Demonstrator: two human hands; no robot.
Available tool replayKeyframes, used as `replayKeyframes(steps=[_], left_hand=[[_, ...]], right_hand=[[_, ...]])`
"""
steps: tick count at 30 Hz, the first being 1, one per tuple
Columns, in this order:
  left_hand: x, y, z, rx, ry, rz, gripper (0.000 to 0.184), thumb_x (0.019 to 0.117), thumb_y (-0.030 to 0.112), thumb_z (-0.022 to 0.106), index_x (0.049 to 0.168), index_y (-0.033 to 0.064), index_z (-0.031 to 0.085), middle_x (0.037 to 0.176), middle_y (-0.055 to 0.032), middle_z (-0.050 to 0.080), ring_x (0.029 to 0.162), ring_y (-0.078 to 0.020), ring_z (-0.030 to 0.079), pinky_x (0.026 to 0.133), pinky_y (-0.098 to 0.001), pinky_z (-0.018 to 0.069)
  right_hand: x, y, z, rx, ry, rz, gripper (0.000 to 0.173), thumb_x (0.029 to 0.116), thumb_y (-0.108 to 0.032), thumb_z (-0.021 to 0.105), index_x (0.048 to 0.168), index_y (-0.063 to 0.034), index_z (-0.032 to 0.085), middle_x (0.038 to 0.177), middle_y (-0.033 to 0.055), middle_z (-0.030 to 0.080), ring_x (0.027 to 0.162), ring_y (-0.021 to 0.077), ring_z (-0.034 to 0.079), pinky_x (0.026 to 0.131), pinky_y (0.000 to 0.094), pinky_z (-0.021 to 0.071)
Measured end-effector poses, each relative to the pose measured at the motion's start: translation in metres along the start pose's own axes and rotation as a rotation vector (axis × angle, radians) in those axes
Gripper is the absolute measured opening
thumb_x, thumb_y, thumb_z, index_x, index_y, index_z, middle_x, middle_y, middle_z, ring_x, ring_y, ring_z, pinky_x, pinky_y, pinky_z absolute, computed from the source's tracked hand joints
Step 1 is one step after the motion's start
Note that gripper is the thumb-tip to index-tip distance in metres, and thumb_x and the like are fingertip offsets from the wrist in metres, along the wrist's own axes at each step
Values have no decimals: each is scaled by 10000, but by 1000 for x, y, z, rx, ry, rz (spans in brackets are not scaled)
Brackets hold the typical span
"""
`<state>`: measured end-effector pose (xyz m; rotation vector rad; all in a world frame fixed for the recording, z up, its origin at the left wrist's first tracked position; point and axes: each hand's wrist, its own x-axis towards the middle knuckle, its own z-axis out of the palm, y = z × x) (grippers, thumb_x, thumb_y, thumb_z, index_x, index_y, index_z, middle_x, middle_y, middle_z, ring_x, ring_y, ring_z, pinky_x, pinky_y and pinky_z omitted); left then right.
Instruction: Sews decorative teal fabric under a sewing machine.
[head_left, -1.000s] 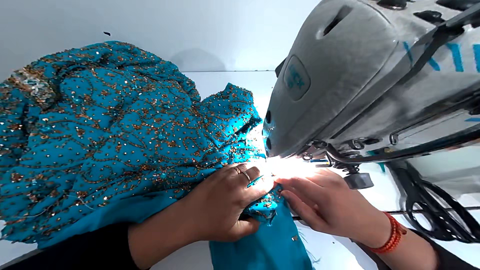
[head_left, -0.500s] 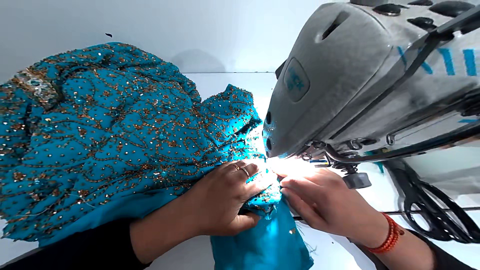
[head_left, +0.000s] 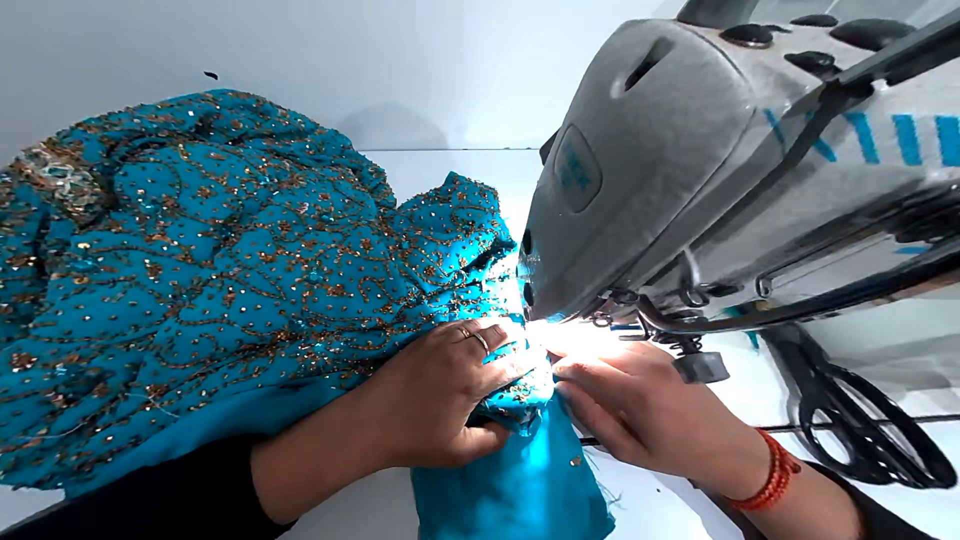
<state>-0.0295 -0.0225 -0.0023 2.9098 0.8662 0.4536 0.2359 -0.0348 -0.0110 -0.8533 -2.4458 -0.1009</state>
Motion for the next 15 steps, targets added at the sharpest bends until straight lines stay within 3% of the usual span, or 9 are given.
replayKeyframes(steps=[7,10,15], left_hand=[[0,-2,0,20,-1,5,509,892,480,529,1286,216,713,1407,-95,619,1348,-237,553,1099,-408,454],[0,-1,1,16,10,12,503,899,473,526,1288,213,711,1413,-98,615,1343,-234,557,1106,-409,448],[-3,2,6,71,223,146,349,956,361,500,1087,157,751,1146,-65,729,1144,-216,667,975,-369,527]], right_hand=[[0,0,1,-14,1,-7,356,1035,-285,423,898,-147,721,750,-3,659,711,137,627,611,311,476],[-2,2,0,24,10,17,351,1044,-289,429,953,-148,737,792,-10,688,751,122,644,659,311,504],[-6,13,-2,206,78,175,290,984,-318,513,967,-115,721,791,-29,682,733,3,637,674,201,546]])
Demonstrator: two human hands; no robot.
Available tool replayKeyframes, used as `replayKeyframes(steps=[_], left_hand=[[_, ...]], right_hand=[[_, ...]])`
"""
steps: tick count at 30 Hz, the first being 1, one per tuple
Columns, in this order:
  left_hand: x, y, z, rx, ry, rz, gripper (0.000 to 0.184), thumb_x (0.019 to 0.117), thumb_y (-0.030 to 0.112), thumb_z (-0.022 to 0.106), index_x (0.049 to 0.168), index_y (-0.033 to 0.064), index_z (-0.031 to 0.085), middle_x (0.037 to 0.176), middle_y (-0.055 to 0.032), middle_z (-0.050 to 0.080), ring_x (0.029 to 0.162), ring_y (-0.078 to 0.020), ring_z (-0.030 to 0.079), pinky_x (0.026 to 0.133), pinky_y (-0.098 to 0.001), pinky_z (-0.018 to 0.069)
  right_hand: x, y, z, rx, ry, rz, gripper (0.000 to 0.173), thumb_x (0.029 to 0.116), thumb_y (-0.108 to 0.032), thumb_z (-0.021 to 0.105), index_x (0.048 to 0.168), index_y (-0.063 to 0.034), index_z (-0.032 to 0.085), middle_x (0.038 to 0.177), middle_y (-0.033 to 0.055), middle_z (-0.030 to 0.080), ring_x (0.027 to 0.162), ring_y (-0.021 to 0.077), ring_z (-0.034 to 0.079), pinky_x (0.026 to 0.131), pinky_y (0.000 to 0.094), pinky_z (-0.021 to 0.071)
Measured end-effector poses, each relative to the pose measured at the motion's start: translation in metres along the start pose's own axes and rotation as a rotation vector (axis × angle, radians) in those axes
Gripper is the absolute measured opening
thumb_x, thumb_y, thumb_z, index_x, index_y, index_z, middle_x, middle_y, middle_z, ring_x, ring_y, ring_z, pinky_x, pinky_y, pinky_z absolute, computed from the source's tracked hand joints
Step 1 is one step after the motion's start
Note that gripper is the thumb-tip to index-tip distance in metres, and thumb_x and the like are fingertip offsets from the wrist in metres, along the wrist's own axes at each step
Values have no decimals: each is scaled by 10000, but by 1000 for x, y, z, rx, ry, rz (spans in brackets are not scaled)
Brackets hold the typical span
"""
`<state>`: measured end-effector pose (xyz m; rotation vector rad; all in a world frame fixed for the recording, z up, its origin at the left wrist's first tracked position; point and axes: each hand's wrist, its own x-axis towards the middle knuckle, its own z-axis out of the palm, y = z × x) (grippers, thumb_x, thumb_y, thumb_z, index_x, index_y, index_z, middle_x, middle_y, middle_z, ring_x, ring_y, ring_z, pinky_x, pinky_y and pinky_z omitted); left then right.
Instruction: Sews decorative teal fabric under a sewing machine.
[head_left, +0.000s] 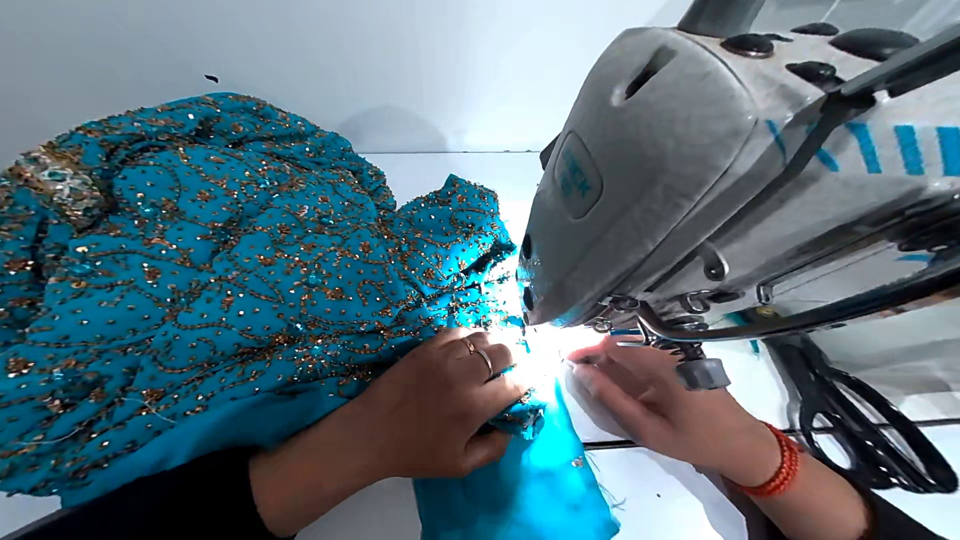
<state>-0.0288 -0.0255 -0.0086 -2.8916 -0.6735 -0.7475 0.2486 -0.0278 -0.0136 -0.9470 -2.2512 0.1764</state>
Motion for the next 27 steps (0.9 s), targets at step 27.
replayKeyframes(steps=[27], left_hand=[[-4,82,-20,68,-91,-315,279,1053,287,533,1189,78,657,1111,-104,720,993,-269,699,776,-369,559]], right_hand=[[1,0,-14,-150,104,-165,296,942,-354,535,738,-167,640,686,-34,601,702,44,580,623,190,456]])
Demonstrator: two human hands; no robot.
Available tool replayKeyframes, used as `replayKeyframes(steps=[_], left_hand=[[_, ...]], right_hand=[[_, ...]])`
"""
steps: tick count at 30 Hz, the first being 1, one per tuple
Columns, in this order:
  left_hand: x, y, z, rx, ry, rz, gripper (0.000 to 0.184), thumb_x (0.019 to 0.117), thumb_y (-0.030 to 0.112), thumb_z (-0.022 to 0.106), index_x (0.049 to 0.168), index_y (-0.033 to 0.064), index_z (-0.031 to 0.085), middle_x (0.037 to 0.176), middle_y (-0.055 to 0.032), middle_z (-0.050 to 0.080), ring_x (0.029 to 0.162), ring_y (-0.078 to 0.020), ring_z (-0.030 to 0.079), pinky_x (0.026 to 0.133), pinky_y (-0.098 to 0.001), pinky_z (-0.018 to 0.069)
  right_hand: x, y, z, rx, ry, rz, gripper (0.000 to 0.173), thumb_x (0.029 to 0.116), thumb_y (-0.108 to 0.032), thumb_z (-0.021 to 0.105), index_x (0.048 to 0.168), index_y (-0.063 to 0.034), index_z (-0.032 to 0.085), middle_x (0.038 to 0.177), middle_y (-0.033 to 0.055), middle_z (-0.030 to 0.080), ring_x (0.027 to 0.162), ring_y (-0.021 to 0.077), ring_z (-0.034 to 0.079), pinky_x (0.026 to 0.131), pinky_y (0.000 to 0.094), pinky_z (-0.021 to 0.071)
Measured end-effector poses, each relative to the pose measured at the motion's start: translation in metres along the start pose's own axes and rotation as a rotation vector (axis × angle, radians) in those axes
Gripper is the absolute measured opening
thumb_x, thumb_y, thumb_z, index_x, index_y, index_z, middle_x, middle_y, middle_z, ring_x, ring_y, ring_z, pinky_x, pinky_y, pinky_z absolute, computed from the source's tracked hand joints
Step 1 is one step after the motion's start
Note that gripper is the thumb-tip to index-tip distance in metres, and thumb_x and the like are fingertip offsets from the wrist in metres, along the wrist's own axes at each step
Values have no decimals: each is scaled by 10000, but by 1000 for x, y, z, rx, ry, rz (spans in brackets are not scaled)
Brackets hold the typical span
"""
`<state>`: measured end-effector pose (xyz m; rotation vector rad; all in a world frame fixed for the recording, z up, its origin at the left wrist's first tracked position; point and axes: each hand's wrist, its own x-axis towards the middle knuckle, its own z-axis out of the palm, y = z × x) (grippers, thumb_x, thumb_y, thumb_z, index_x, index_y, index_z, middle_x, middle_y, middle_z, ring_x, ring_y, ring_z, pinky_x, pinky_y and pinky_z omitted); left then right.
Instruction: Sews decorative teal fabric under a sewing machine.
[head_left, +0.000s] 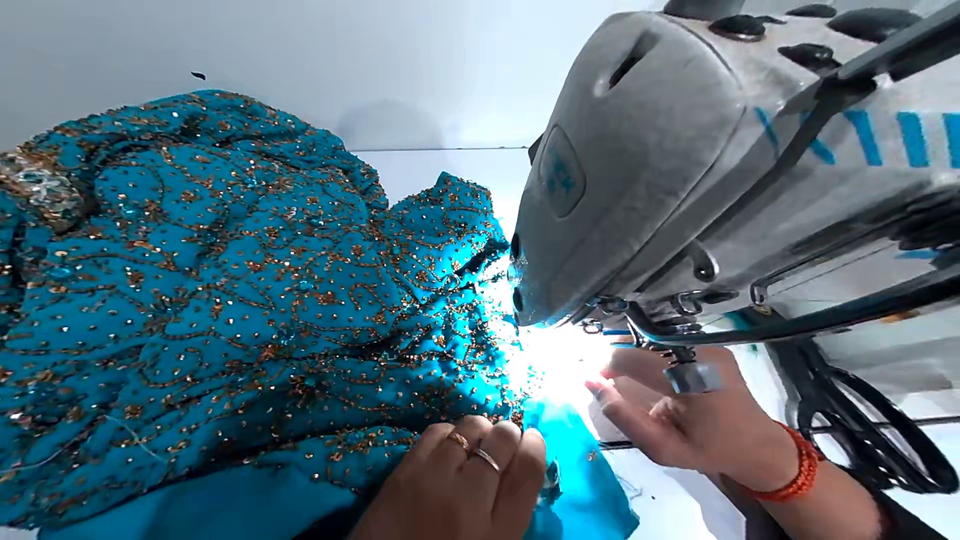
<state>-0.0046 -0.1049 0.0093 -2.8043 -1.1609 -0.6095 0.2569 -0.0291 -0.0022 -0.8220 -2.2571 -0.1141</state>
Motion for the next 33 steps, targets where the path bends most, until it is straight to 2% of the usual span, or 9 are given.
replayKeyframes(steps=[3,8,11,14,18,24,26,30,33], left_hand=[[2,-18,8,-174,21,-50,336,1007,378,576,1138,78,651,1068,-126,700,987,-297,686,802,-427,560],[5,-55,15,-328,19,21,546,912,654,584,1142,159,584,1035,-18,633,993,-169,609,888,-341,508],[5,-68,14,-374,4,37,529,903,648,607,1129,170,597,1056,6,623,1030,-95,599,910,-244,508],[5,-73,10,-388,-31,57,487,928,615,600,1144,179,590,1078,16,614,1053,-64,588,908,-197,496],[5,-74,8,-350,1,96,346,995,495,569,1100,167,595,1006,26,645,979,-53,617,856,-166,510],[8,-60,7,-391,185,103,279,1062,412,497,1071,158,609,937,21,646,935,-25,624,845,-133,492],[8,-56,7,-391,212,95,281,1076,404,464,1094,155,594,944,21,641,929,-30,620,842,-138,490],[12,-45,4,-326,234,85,256,1101,354,411,1115,166,584,934,13,651,918,-71,627,870,-174,485],[17,-34,8,-193,266,112,175,1109,256,412,1150,163,555,925,-16,660,842,-142,632,779,-227,505]], right_hand=[[1,-2,2,66,-13,15,245,964,-322,567,849,-147,694,793,-18,669,799,34,620,711,174,496],[0,-5,8,222,-183,-34,246,1029,-303,539,1105,-171,733,1016,-11,745,957,73,677,836,243,544],[1,-9,7,317,-270,-142,292,1065,-309,496,1070,-144,737,1120,8,755,1107,104,674,931,273,520],[2,-12,7,315,-263,-215,307,1048,-293,521,984,-123,769,1062,24,766,1135,129,671,983,275,510],[3,-15,5,374,-250,-221,272,1025,-230,537,923,-93,749,954,47,748,1029,146,688,907,255,532],[3,-21,11,251,-96,-47,160,1036,-259,559,1024,-114,624,821,29,665,748,90,627,670,177,503],[6,-24,15,220,-65,-54,141,1039,-244,558,1077,-116,604,862,32,661,738,89,619,647,174,500],[10,-31,22,141,-41,-124,157,1049,-214,513,1140,-131,609,1050,47,713,892,111,683,701,215,530],[11,-35,25,73,12,-155,167,1058,-201,482,1135,-121,608,1002,49,719,828,123,679,650,225,515]])
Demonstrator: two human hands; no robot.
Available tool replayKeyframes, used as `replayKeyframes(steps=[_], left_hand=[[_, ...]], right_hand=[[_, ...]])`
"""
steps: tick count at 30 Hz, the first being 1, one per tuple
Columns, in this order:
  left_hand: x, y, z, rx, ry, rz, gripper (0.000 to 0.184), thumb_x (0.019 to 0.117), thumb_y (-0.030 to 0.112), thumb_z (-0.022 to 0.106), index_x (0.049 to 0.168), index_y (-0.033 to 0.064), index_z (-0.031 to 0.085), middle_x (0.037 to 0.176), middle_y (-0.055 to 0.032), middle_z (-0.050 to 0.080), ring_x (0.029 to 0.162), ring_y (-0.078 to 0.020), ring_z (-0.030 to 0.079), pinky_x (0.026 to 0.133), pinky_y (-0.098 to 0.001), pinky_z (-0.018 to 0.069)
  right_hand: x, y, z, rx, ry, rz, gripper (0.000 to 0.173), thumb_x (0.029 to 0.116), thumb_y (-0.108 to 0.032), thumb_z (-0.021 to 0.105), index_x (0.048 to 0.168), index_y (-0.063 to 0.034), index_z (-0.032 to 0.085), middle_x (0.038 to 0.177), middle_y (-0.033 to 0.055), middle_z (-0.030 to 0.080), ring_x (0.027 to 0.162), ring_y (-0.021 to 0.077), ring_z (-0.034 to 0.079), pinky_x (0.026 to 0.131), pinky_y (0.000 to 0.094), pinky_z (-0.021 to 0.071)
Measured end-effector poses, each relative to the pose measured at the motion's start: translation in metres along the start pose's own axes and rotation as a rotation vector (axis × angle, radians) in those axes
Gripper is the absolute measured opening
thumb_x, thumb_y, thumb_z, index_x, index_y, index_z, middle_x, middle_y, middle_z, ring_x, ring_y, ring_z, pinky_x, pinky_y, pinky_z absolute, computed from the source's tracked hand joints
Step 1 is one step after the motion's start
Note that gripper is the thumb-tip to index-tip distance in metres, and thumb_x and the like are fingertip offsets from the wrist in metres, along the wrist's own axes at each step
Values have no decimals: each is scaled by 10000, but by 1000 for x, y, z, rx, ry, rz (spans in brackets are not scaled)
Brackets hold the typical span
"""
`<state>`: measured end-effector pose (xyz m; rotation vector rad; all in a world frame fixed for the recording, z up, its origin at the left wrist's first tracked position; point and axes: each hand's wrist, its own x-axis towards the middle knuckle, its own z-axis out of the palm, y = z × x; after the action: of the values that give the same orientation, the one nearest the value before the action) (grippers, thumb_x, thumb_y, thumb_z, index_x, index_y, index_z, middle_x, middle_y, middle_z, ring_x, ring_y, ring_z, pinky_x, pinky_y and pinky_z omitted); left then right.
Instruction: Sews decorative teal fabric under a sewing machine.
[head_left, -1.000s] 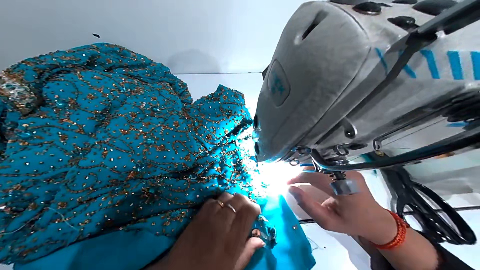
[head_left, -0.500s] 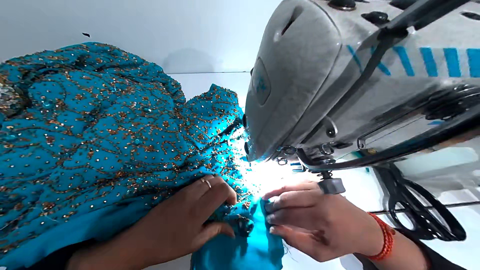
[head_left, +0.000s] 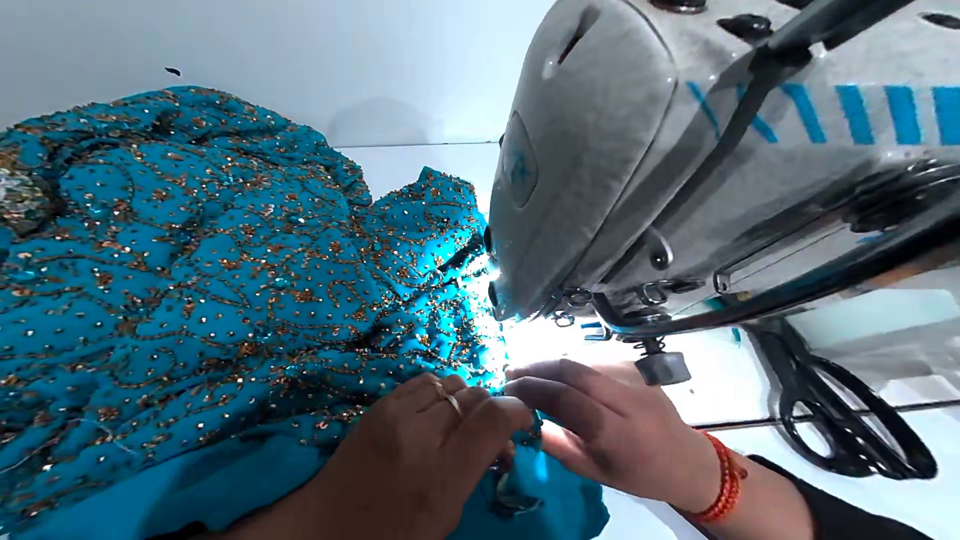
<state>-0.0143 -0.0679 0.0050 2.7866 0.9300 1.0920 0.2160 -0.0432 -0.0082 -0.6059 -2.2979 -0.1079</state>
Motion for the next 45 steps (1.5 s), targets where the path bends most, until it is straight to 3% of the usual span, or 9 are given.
replayKeyframes(steps=[3,8,12,17,20,26,35,39,45], left_hand=[[5,4,6,75,32,56,173,1104,234,411,1146,134,545,874,-38,638,757,-174,606,672,-251,494],[7,1,10,211,23,9,610,1039,637,321,1026,97,605,766,-47,595,612,-187,570,498,-291,427],[5,2,14,357,20,49,210,964,288,531,1042,143,661,906,-47,704,652,-211,615,504,-314,427],[3,3,14,402,8,95,247,1013,73,482,1033,143,718,979,-39,733,653,-204,587,512,-314,392],[3,0,13,401,8,130,262,1026,77,469,1029,156,719,1001,-13,726,721,-187,583,591,-314,405],[0,-17,14,246,-119,155,306,1038,57,437,1126,144,717,1110,0,749,1175,-180,663,1064,-385,466],[4,-24,10,149,-215,167,370,1028,43,434,1250,159,706,1243,14,724,1169,-180,670,1031,-388,509],[4,-24,9,158,-246,178,388,1015,28,440,1269,174,694,1253,25,719,1194,-179,659,1044,-390,504],[4,-26,8,175,-248,194,390,1013,24,440,1249,182,706,1207,3,723,1180,-188,658,995,-345,524]], right_hand=[[-3,3,-3,16,23,-26,172,1072,-179,471,1094,-112,628,966,46,730,802,108,679,633,207,505],[-7,10,-12,116,-44,-114,251,1085,-168,437,1112,-92,675,1076,68,749,860,117,693,682,219,509],[-11,16,-18,167,-82,-133,287,1078,-179,405,1076,-92,679,1050,69,732,882,124,678,715,217,512],[-15,16,-21,195,-103,-73,271,1065,-189,427,1060,-94,681,1018,56,726,864,104,664,722,196,506],[-14,15,-22,167,-111,-98,282,1061,-183,424,1051,-93,690,997,60,743,828,116,672,696,217,501],[-12,7,-17,127,-105,-145,245,1044,-151,481,1023,-73,713,941,70,739,770,141,661,669,231,504],[-14,5,-21,209,-162,27,242,1038,-206,490,997,-117,711,948,36,740,852,105,672,741,214,511],[-16,8,-18,232,-169,44,253,1029,-234,496,948,-123,707,893,22,720,957,136,676,891,263,521],[-14,7,-18,190,-196,37,269,1031,-239,462,929,-123,682,879,28,708,869,113,676,759,238,526]])
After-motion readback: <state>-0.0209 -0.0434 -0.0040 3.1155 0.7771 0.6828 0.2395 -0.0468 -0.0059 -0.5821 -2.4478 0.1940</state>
